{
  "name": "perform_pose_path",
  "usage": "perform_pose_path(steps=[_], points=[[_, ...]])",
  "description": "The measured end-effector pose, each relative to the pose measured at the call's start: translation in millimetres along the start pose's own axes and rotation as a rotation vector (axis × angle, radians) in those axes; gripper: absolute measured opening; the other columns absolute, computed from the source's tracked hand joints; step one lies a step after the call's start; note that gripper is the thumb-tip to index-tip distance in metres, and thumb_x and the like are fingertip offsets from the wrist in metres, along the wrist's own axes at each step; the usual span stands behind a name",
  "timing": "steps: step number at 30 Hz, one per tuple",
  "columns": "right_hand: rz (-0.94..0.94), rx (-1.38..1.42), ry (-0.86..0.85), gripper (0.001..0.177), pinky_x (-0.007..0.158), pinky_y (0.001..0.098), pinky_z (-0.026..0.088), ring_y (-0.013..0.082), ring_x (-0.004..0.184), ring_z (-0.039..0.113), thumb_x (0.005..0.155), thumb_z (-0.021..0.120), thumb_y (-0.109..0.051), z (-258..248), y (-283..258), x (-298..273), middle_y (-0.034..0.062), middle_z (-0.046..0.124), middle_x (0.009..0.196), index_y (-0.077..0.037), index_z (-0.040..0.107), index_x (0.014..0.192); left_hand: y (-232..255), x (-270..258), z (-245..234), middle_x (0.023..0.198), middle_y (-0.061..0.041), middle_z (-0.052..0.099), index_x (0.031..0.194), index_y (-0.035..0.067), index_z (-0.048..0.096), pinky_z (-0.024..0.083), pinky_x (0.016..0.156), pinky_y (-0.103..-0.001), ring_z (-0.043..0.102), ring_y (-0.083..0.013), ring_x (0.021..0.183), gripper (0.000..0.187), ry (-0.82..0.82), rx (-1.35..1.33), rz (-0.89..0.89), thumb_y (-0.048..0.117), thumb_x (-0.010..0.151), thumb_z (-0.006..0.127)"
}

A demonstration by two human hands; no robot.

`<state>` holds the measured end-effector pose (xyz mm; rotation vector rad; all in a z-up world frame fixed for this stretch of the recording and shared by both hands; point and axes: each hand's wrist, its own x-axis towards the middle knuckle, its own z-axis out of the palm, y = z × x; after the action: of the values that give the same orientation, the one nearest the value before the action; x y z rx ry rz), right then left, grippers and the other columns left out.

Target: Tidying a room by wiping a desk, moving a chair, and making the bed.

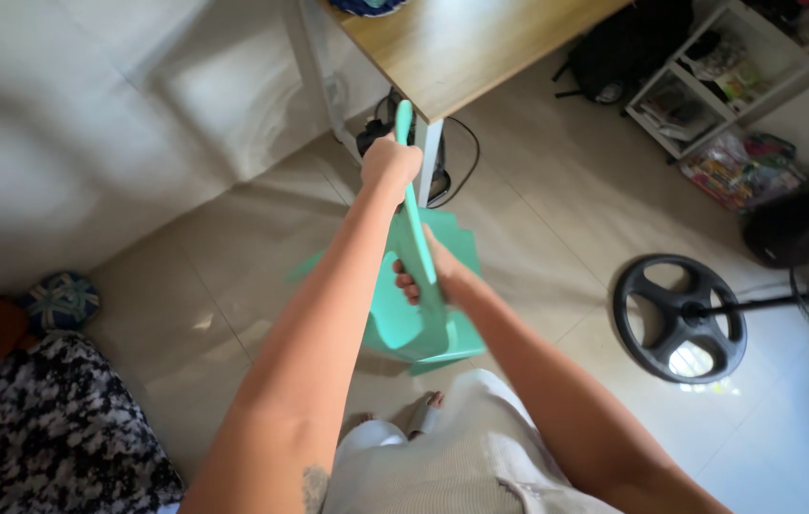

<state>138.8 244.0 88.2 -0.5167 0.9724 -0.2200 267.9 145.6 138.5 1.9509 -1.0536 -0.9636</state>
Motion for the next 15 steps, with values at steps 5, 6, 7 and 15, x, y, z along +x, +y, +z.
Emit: perform_pose_path(steps=[5, 6, 7, 15], points=[[0.188, -0.212, 0.133, 0.082, 0.05, 0.0383, 0.047, 0.0177, 0.047, 0.051, 0.085, 0.036, -0.085, -35.7, -18.5, -58.9, 0.0034, 0.054, 0.058, -0.006, 0.059, 0.08, -2.1, -28.0, 32.9, 0.109, -0.016, 0.076, 0.135, 0.024, 0.065, 0.058, 0.087, -0.045, 0.072, -0.036, 0.1, 0.056, 0.082, -0.115, -0.07, 0.016, 0.08, 0.06], [0.173, -0.261, 0.12, 0.082, 0.051, 0.0389, 0.049, 0.02, 0.048, 0.055, 0.087, 0.039, -0.081, -50.8, -18.7, -65.4, 0.0063, 0.057, 0.059, -0.002, 0.062, 0.082, -4.2, -30.3, 43.6, 0.11, -0.016, 0.077, 0.137, 0.021, 0.065, 0.057, 0.09, -0.045, 0.072, -0.0359, 0.103, 0.055, 0.134, -0.122, -0.02, 0.018, 0.083, 0.062], [0.164, -0.249, 0.131, 0.082, 0.051, 0.0389, 0.049, 0.02, 0.048, 0.055, 0.087, 0.039, -0.081, -62.8, -18.9, -76.7, 0.0063, 0.057, 0.059, -0.002, 0.062, 0.082, 8.1, -49.2, 43.6, 0.11, -0.016, 0.077, 0.137, 0.021, 0.065, 0.057, 0.09, -0.045, 0.072, -0.0359, 0.103, 0.055, 0.118, -0.121, -0.01, 0.018, 0.083, 0.062], [-0.234, -0.827, 0.86, 0.041, 0.085, 0.0422, 0.054, 0.022, 0.083, 0.07, 0.091, 0.066, -0.039, -140.3, 25.7, -137.3, 0.0132, 0.078, 0.095, -0.007, 0.081, 0.111, 23.7, -141.1, 103.2, 0.148, -0.015, 0.055, 0.162, 0.044, 0.017, 0.054, 0.103, -0.04, 0.066, -0.0336, 0.118, 0.089, 0.087, -0.652, -0.499, 0.01, 0.089, 0.055]])
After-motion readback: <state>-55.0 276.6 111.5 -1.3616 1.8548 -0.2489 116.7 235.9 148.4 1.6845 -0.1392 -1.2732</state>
